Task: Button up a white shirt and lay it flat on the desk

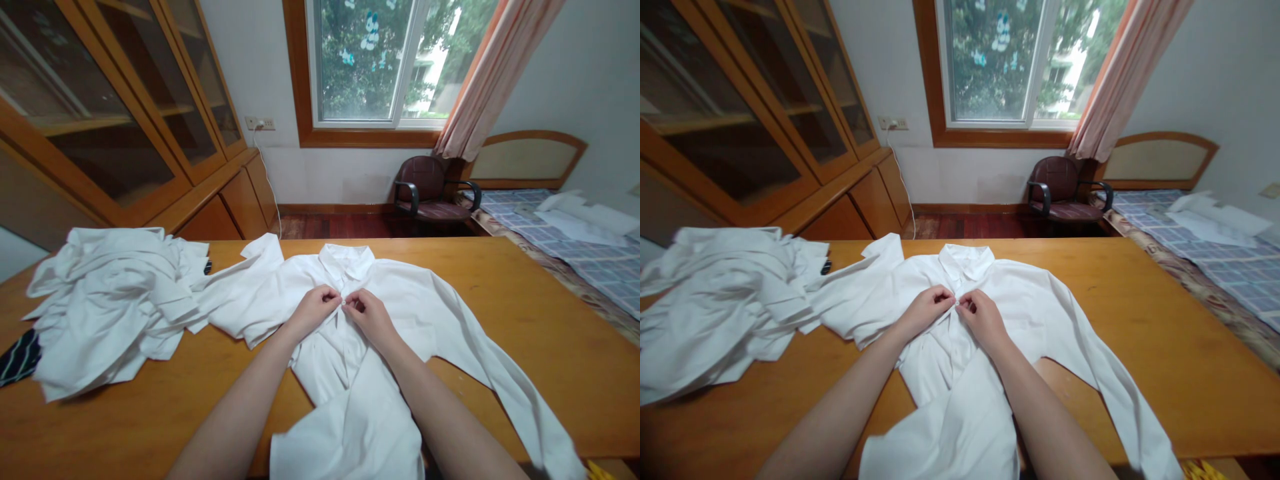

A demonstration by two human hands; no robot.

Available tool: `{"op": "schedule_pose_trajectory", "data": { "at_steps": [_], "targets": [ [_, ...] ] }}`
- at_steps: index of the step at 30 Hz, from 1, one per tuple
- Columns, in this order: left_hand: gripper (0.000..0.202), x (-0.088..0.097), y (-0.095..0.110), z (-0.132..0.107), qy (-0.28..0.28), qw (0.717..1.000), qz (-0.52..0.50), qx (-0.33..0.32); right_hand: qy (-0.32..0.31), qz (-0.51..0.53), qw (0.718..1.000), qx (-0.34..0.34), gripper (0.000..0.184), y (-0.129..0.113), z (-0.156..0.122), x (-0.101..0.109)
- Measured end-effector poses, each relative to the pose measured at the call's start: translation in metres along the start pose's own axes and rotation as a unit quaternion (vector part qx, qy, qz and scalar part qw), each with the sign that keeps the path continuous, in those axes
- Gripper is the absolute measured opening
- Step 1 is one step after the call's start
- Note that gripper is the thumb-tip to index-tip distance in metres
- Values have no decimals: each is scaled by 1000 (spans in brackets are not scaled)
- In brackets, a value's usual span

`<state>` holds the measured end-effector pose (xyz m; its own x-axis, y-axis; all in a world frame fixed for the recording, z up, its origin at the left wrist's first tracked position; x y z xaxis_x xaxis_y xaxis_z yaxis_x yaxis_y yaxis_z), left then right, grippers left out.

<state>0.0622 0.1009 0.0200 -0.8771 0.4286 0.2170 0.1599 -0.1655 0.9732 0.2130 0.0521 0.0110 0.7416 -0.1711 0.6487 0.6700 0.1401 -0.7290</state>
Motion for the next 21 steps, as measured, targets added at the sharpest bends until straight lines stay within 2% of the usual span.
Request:
{"op": "schedule_pose_trajectory", "data": {
  "at_steps": [21],
  "targets": [
    [20,0,3,-2,-11,999,-27,13,12,-8,1000,5,6,-1,-1,1]
  ]
}}
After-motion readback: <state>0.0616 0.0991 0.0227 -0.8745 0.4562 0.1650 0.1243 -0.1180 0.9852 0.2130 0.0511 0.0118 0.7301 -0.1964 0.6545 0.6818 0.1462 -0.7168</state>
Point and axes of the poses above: each hand's wrist, its own z-axis towards the middle knuckle, its own x-axis out of the back of the hand, y = z × x, the point moved 5 cm from there along z, towards the middle knuckle, and after that the axes turned 11 degrees about -z, right-handed, at the moved point
